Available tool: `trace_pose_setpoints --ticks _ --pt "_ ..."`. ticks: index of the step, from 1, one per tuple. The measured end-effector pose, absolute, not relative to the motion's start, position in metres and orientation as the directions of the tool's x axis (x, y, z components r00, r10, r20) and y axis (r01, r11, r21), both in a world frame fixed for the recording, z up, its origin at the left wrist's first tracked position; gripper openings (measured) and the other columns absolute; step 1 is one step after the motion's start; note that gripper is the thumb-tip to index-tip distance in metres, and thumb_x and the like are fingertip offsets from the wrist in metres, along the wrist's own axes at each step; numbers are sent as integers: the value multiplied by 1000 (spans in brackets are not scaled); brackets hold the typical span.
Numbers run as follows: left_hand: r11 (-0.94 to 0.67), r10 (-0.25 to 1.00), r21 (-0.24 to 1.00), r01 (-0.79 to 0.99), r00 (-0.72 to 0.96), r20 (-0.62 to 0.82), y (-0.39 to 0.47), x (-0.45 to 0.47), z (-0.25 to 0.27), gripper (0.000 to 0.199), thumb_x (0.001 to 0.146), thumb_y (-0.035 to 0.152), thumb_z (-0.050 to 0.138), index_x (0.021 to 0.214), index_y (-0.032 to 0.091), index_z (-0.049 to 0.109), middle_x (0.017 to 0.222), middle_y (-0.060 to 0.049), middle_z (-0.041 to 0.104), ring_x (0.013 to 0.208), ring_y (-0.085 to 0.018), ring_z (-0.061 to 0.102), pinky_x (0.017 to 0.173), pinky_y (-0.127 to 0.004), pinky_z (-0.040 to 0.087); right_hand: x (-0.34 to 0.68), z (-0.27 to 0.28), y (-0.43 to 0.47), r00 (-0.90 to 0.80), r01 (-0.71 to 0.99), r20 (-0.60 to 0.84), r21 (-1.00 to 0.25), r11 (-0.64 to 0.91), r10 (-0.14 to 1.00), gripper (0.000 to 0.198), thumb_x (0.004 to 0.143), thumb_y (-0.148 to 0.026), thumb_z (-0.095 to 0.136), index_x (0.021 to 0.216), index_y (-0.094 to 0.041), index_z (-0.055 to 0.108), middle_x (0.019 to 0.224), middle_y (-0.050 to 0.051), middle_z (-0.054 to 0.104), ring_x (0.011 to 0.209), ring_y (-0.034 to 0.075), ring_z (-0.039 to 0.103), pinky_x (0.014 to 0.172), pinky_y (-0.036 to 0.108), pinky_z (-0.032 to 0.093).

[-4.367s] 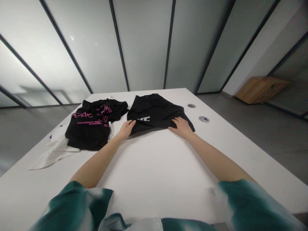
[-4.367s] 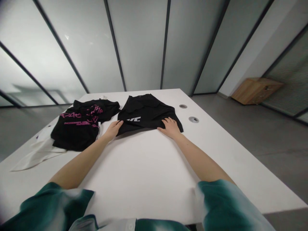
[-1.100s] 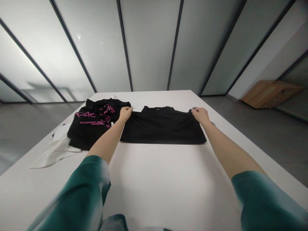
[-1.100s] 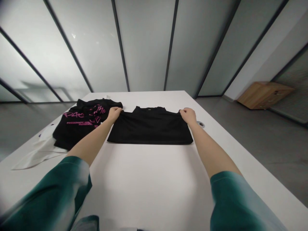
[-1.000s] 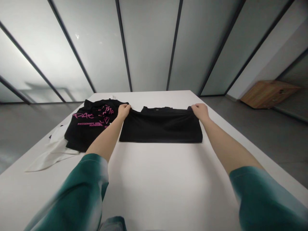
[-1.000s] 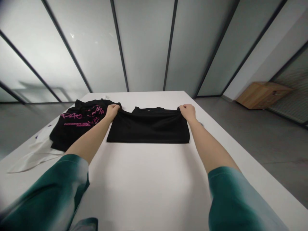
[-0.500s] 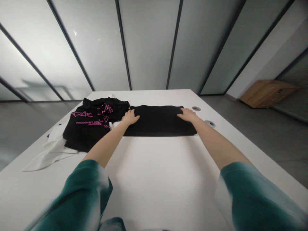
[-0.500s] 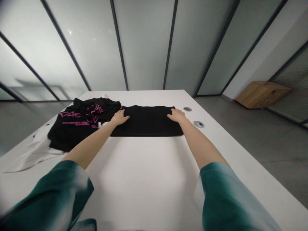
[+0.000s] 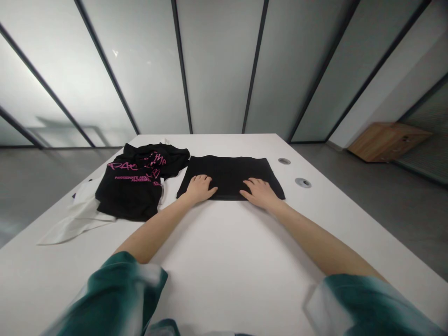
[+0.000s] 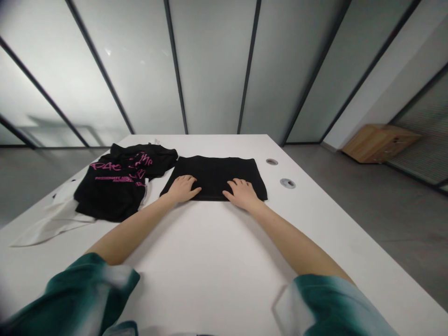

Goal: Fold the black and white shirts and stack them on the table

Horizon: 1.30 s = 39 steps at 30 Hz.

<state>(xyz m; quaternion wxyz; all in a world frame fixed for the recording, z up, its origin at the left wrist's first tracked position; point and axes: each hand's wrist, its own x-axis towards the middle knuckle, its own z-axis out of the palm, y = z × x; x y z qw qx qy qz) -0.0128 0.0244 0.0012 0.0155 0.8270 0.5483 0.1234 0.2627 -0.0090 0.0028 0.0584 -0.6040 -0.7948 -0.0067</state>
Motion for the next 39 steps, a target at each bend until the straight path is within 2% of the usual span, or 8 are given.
trace_pose_setpoints --ticks 6,13,18,21,24,29,35,39 --pt "-375 922 198 906 341 185 16 -16 -8 46 96 48 47 127 17 62 142 -16 55 131 -33 51 112 -45 36 253 -14 -15 -275 953 25 -124 276 961 61 100 -54 38 152 -23 45 161 13 36 149 34 29 119 52 26" --pt "-309 941 202 929 268 205 17 -23 -3 29 96 39 48 106 17 66 117 -14 67 120 -32 57 109 -46 38 264 -19 -8 -300 938 49 -167 304 953 53 102 -42 37 150 -24 47 160 9 37 149 28 30 120 48 25" --pt "-341 934 191 920 308 182 18 -25 -3 34 99 39 44 113 16 65 122 -14 67 120 -29 59 105 -41 43 273 -22 0 -271 951 51 -141 276 961 53 102 -42 35 149 -23 49 159 8 39 149 29 30 121 51 19" --pt "-389 919 182 903 365 151 17 -26 -1 42 99 44 43 122 16 63 131 -13 65 123 -29 58 105 -40 45 285 -21 6 -124 986 119 -101 136 985 50 100 -39 39 145 -22 53 156 11 44 147 34 31 119 58 17" --pt "-446 894 213 869 426 138 17 -27 2 43 100 43 39 124 17 65 127 -11 68 119 -27 62 103 -39 47 295 -18 7 12 996 296 -89 16 955 49 95 -28 47 141 -15 56 152 16 46 144 38 31 117 59 19" --pt "-586 809 149 797 564 164 17 -27 -4 48 93 44 52 133 19 62 148 -10 54 136 -30 49 115 -45 36 282 -14 -3 -113 973 426 -138 187 898 39 93 -24 49 127 -14 65 131 17 60 125 33 49 107 48 35" --pt "-558 829 151 816 554 72 18 -24 -13 58 97 48 45 146 19 51 159 -10 40 147 -28 36 121 -41 28 263 -18 -10 -437 857 319 -136 496 841 32 95 -27 51 120 -16 69 118 13 66 108 26 58 96 39 43" --pt "-524 852 146 839 520 69 17 -20 -11 59 97 47 45 147 16 51 159 -12 40 147 -29 36 121 -41 28 265 -20 -8 -462 847 265 -151 509 847 33 98 -30 50 120 -16 69 123 13 66 113 25 60 98 38 43"
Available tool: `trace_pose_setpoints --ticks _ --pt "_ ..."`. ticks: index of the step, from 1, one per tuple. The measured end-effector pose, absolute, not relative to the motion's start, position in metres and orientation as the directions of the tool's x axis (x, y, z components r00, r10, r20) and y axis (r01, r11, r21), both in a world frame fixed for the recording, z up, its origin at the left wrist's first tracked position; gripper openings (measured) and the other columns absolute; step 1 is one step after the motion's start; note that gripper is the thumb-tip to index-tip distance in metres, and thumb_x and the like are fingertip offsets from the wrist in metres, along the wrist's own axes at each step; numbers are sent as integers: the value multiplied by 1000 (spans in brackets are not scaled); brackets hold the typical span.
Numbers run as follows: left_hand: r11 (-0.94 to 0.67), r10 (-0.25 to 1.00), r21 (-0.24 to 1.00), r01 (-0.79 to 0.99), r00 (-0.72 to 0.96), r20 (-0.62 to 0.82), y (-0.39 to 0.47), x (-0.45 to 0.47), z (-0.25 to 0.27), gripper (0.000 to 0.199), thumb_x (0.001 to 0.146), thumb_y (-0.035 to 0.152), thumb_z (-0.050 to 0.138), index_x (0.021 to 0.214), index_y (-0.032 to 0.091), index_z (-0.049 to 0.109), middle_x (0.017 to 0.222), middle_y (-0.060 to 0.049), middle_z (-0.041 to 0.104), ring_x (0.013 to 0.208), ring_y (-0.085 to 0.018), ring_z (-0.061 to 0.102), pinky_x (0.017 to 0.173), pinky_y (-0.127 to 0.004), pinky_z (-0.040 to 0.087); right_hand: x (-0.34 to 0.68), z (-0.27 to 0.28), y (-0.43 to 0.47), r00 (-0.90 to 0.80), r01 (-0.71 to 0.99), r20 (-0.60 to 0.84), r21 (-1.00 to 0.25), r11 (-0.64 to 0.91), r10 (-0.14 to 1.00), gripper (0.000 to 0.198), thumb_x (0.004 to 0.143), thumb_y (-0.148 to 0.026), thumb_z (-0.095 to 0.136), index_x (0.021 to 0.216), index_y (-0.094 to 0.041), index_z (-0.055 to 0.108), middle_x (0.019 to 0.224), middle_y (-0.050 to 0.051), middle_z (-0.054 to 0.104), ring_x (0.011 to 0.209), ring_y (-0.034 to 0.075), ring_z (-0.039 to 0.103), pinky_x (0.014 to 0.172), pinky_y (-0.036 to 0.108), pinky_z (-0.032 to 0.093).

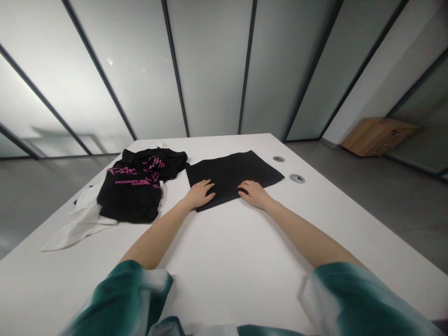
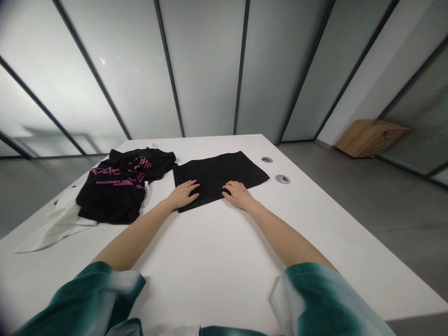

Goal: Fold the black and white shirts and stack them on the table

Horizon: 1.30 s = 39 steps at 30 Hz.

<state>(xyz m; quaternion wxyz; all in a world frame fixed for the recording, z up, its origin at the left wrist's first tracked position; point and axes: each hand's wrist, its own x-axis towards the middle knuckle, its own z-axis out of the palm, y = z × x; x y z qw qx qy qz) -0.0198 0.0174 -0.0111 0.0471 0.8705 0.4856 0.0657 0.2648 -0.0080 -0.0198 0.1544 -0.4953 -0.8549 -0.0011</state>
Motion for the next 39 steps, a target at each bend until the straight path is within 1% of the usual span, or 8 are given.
trace_pose_setpoints --ticks 10,14,17,21,25,29,35,39 --pt "-543 840 156 825 533 104 4 -8 -1 52 96 49 49 136 18 61 150 -13 52 134 -33 52 110 -49 42 265 -20 -3 -197 958 246 -158 240 949 41 102 -40 41 124 -17 67 133 12 65 127 28 54 110 45 32" --pt "-685 725 275 675 666 174 -2 1 -1 41 96 39 51 128 17 65 136 -11 64 125 -25 60 108 -40 45 270 -20 0 -48 984 246 -157 89 968 47 102 -46 40 128 -16 66 136 12 63 134 31 47 114 47 26" --pt "-695 718 330 639 644 265 -3 4 -1 35 97 32 46 120 18 68 122 -8 72 113 -22 66 102 -37 49 275 -18 0 15 986 255 -162 27 967 46 101 -45 42 127 -15 66 135 12 64 134 32 46 111 47 29" --pt "-614 779 232 754 533 329 2 -3 -3 35 95 33 49 120 18 68 134 -10 65 125 -26 58 109 -42 43 279 -12 -2 20 989 313 -144 27 950 35 97 -36 48 117 -17 70 125 12 67 119 30 55 99 42 39" --pt "-502 861 159 850 475 183 8 -11 -9 53 96 45 48 140 17 56 155 -14 45 145 -31 39 119 -48 31 274 -10 -5 -38 988 323 -132 85 946 34 98 -37 46 111 -19 72 116 13 68 108 28 60 91 39 44" --pt "-455 890 129 881 452 57 8 -10 -11 61 99 52 38 149 18 47 160 -14 37 147 -33 35 119 -47 29 269 -13 -6 -69 985 271 -136 109 960 43 100 -46 44 115 -17 71 117 15 68 110 29 61 93 39 46" --pt "-411 911 92 907 404 82 1 -2 -7 62 98 58 37 147 21 50 157 -14 42 141 -36 43 111 -50 38 271 -21 -1 -78 981 226 -154 114 971 50 101 -48 43 130 -14 65 139 15 60 139 33 43 113 47 32" --pt "-452 888 76 889 441 127 -1 -2 1 59 98 57 37 133 17 63 141 -17 59 127 -35 56 105 -47 42 277 -23 2 -38 976 270 -195 93 962 46 99 -44 46 130 -15 63 139 15 60 134 32 48 109 46 36"
